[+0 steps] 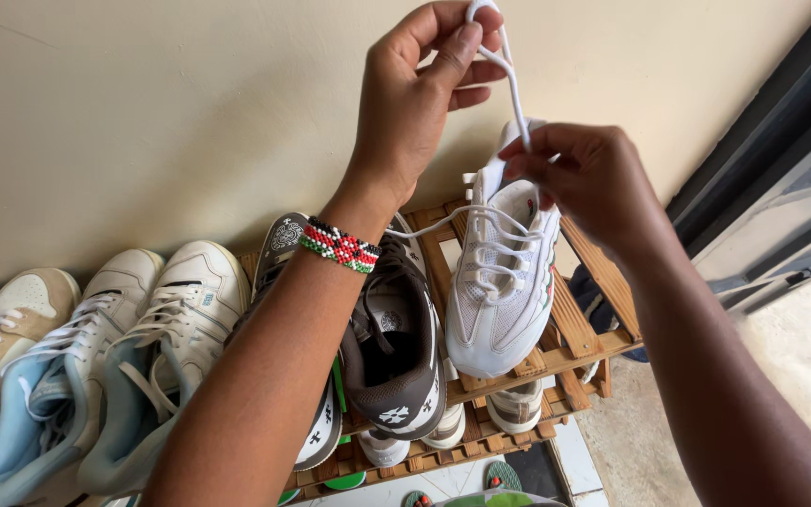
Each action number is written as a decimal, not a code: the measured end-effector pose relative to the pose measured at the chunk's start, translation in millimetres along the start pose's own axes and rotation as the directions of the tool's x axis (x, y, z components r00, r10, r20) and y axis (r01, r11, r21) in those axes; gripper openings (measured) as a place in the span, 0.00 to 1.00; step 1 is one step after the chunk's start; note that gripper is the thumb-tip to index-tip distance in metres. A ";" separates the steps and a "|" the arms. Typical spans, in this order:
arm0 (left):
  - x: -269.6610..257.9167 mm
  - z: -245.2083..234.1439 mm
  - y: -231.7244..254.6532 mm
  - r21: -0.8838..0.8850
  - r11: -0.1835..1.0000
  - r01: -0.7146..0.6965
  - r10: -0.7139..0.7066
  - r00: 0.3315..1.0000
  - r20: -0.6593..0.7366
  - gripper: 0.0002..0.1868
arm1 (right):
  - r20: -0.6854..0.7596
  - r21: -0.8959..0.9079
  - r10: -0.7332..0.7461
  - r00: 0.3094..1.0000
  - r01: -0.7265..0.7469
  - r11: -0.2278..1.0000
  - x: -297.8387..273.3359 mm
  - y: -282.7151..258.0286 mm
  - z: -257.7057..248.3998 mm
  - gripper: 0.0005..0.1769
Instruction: The person removes the laces from a white sneaker and then re-laces it by threading the laces through the eyelets and tying a knot. The shoe is placed on a wooden shoe rack among other shoes.
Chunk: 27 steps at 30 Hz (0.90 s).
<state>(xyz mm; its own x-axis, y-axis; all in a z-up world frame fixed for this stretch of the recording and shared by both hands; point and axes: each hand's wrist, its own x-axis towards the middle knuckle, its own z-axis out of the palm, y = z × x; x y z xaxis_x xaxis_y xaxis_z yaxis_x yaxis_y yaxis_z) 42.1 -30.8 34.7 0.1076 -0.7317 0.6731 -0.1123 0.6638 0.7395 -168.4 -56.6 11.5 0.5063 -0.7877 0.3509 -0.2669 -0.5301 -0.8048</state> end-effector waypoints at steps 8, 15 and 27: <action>-34.4 -4.3 -50.9 0.825 0.535 0.183 -0.487 0.864 0.124 0.23 | -0.217 0.132 -0.273 0.937 0.305 0.943 16.8 -3.3 -33.9 0.07; -43.4 -6.2 -33.8 0.923 0.348 0.163 -0.708 0.691 0.145 0.14 | -0.189 0.125 -0.305 0.934 0.330 0.936 28.9 20.3 -27.5 0.09; 2.6 -30.0 4.0 0.159 0.914 0.373 -0.369 0.928 -0.053 0.19 | 0.000 -0.505 0.070 0.998 -0.060 0.861 44.2 38.3 -3.1 0.12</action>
<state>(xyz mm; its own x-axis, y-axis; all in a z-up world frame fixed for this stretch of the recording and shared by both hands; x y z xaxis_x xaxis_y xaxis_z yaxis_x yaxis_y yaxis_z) 71.6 -25.4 39.8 0.1939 -0.9156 0.3524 -0.2194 0.3096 0.9252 -158.9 -112.7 -2.4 0.4864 -0.8228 0.2939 -0.6744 -0.5674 -0.4724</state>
